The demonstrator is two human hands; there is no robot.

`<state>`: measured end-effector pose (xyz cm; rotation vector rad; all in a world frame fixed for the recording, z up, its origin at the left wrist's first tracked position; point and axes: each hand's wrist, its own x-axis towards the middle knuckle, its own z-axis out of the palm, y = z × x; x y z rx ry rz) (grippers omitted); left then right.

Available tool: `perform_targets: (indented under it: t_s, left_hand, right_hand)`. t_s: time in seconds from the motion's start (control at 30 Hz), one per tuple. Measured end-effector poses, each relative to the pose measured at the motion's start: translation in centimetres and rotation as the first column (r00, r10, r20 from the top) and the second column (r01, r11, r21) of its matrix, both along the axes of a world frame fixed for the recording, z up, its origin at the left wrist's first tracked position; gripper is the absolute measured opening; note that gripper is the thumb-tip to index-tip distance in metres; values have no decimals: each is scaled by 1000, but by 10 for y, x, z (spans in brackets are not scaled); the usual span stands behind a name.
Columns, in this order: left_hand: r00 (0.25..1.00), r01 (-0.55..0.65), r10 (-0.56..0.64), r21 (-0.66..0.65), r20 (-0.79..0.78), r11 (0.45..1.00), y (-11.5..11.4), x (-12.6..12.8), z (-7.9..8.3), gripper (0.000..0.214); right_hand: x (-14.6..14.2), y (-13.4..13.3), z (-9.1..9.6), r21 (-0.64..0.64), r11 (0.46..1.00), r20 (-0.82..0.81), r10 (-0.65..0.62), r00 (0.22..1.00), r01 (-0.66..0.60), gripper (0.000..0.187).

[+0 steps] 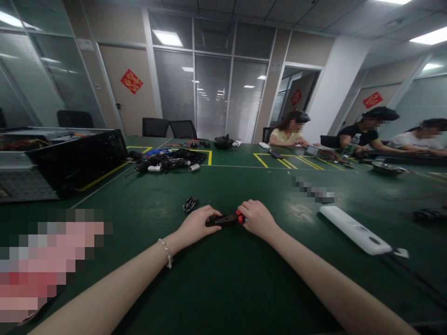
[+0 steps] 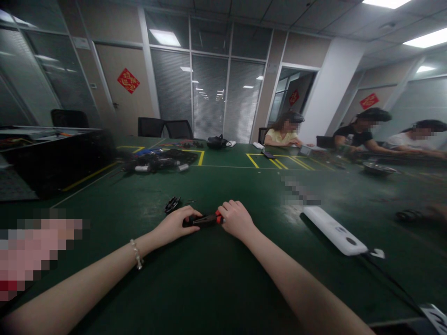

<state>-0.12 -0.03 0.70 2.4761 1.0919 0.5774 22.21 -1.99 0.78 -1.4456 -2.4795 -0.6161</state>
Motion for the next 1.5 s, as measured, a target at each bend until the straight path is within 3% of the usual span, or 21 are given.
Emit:
perform_targets:
  t_s: [1.5]
  left_hand:
    - [1000,-3,2,-6,-2,1000,1,0,-1,31]
  right_hand:
    - [0,1,-1,-17,1000,-43,24,999,-25,19]
